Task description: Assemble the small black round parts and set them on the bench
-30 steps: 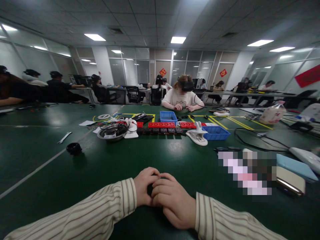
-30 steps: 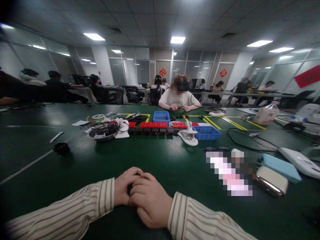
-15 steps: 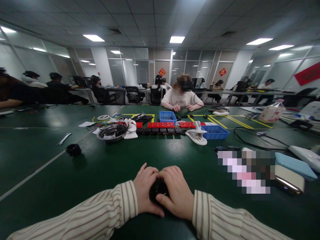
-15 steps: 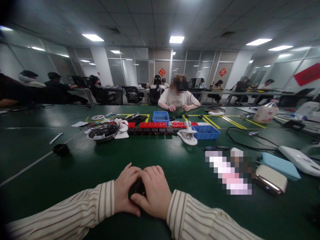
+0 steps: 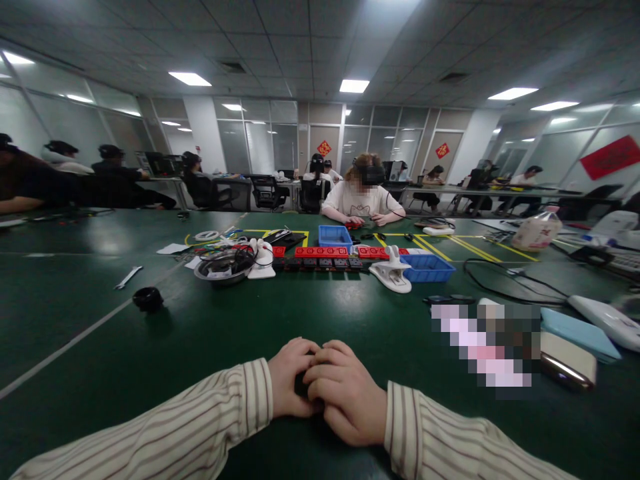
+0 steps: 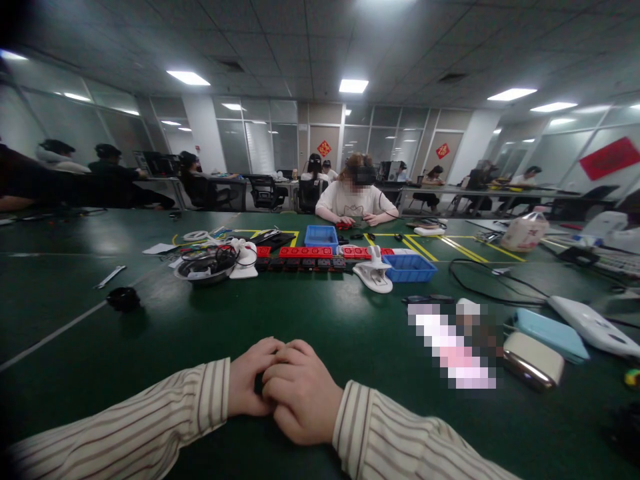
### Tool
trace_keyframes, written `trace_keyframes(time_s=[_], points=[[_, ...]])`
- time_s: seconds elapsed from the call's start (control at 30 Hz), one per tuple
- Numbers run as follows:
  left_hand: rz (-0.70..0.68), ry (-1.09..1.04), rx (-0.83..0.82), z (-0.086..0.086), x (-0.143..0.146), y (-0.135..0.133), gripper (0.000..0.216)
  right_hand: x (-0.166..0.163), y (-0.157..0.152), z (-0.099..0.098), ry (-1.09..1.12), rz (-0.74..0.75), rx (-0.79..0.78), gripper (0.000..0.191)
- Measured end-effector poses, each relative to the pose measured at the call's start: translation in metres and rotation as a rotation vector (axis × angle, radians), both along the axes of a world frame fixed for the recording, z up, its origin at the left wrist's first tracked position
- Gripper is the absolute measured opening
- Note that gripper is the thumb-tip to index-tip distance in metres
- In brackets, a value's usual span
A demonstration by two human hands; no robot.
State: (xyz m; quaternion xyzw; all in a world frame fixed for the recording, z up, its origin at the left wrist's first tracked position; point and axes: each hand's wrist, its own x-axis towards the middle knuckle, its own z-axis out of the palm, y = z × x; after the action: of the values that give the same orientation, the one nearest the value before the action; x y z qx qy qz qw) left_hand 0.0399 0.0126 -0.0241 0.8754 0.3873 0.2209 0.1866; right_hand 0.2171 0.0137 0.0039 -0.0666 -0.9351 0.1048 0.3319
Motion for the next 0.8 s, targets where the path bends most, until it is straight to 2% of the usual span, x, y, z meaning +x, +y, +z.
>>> trace_keyframes(time_s=[0.13, 0.27, 0.33, 0.43, 0.53, 0.7, 0.8], points=[[0.043, 0.033, 0.030, 0.000, 0.001, -0.003, 0.062, 0.000, -0.001, -0.002, 0.084, 0.058, 0.041, 0.021], [0.103, 0.054, 0.116, 0.000, 0.003, -0.008, 0.079, 0.001, 0.002, -0.003, 0.125, -0.083, -0.047, 0.034], [0.123, 0.058, 0.132, 0.000, 0.003, -0.009, 0.079, 0.001, 0.004, -0.004, 0.130, -0.180, -0.119, 0.048], [0.164, 0.069, 0.106, -0.001, 0.003, -0.008, 0.065, 0.000, 0.007, -0.008, 0.118, -0.297, -0.176, 0.063], [0.172, 0.065, 0.059, -0.001, 0.003, -0.005, 0.050, -0.003, 0.008, -0.011, 0.045, -0.348, -0.155, 0.054], [0.145, 0.062, 0.060, 0.000, 0.003, -0.003, 0.040, -0.003, 0.002, -0.007, -0.013, -0.321, -0.130, 0.019], [0.121, 0.070, 0.073, -0.001, 0.002, -0.001, 0.031, -0.001, -0.002, -0.004, -0.018, -0.234, -0.102, 0.023]])
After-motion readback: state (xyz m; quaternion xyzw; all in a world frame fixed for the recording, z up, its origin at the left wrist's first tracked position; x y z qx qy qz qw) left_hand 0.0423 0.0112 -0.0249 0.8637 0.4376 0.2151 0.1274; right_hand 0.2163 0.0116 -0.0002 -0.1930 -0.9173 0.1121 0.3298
